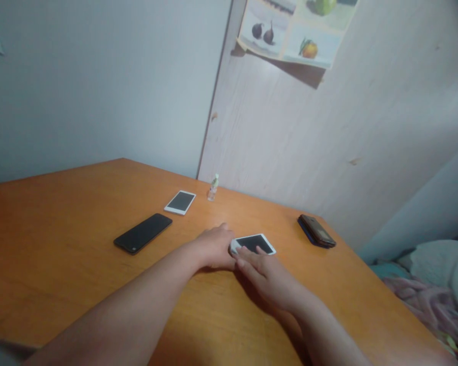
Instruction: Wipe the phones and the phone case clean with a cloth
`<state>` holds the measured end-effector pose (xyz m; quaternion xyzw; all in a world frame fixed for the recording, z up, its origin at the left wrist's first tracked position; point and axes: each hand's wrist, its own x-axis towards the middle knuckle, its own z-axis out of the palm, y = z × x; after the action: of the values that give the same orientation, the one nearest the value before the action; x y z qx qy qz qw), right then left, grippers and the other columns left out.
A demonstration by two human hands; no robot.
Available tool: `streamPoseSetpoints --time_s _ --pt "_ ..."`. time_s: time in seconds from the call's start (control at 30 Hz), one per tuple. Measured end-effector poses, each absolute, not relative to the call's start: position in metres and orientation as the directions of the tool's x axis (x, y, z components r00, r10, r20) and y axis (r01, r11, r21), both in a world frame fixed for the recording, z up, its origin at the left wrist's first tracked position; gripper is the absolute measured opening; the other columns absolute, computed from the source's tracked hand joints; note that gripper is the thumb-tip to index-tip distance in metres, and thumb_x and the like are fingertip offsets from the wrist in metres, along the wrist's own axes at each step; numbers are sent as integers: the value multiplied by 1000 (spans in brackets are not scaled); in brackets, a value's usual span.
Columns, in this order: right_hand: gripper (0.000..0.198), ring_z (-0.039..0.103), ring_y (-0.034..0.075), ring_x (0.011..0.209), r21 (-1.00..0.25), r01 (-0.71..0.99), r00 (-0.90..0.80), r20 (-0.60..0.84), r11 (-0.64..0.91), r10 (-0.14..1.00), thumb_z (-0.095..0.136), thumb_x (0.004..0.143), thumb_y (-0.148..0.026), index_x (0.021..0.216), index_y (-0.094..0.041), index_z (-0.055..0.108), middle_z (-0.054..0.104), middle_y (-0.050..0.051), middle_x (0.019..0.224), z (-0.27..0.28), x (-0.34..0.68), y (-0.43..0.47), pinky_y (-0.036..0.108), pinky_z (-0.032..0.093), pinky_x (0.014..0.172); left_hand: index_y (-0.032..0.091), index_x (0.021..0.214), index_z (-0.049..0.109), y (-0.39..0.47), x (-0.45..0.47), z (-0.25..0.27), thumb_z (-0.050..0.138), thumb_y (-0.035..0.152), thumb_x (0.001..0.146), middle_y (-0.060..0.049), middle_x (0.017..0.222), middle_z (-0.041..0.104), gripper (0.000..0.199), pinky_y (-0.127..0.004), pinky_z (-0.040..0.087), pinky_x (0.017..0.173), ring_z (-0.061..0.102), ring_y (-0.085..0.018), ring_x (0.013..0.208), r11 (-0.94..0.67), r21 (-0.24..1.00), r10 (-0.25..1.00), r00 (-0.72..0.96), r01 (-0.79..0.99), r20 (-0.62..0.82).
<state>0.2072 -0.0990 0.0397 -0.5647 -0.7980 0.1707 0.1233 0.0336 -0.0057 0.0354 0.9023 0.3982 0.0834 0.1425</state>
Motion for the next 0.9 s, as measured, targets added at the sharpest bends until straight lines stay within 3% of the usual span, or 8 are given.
streamPoseSetpoints --time_s 0.1,0.23,0.47,0.7,0.77,0.9 --pt "48 52 26 131 -435 861 -280 30 264 960 29 103 -50 127 -28 64 62 4 137 38 213 -96 51 21 118 26 99 66 -8 35 38 65 60 64 -8 103 61 49 -36 54 73 66 -28 88 -629 302 757 652 716 31" --pt "47 63 24 115 -464 828 -332 49 316 942 27 105 -47 116 -27 69 71 3 122 38 216 -93 52 23 117 25 102 65 -9 36 38 66 62 62 -9 109 61 55 -37 54 76 66 -31 94 -611 318 769 639 725 22" --pt "47 37 25 143 -358 890 -283 54 283 958 27 104 -43 142 -30 52 46 5 152 26 197 -75 57 9 120 23 116 52 -9 38 31 63 50 66 -11 116 60 57 -38 54 81 66 -31 101 -589 364 786 615 722 53" --pt "49 37 30 143 -174 983 75 59 -64 995 28 104 -42 143 -25 51 45 9 152 22 224 -68 66 5 117 22 123 47 -4 41 24 70 55 56 -12 124 57 78 -39 54 86 62 -34 110 -591 360 788 612 722 66" --pt "49 38 28 143 -177 984 3 59 8 998 28 104 -41 141 -23 54 46 10 151 22 223 -74 61 8 119 23 119 50 -3 42 23 69 57 57 -11 123 57 74 -40 54 86 63 -33 108 -582 356 793 607 731 51" --pt "47 37 22 144 -289 917 -271 57 276 961 25 105 -41 142 -31 53 46 2 151 21 210 -79 52 10 122 23 117 50 -5 41 24 65 53 64 -10 120 59 63 -39 55 83 65 -32 105 -577 356 797 602 735 50"
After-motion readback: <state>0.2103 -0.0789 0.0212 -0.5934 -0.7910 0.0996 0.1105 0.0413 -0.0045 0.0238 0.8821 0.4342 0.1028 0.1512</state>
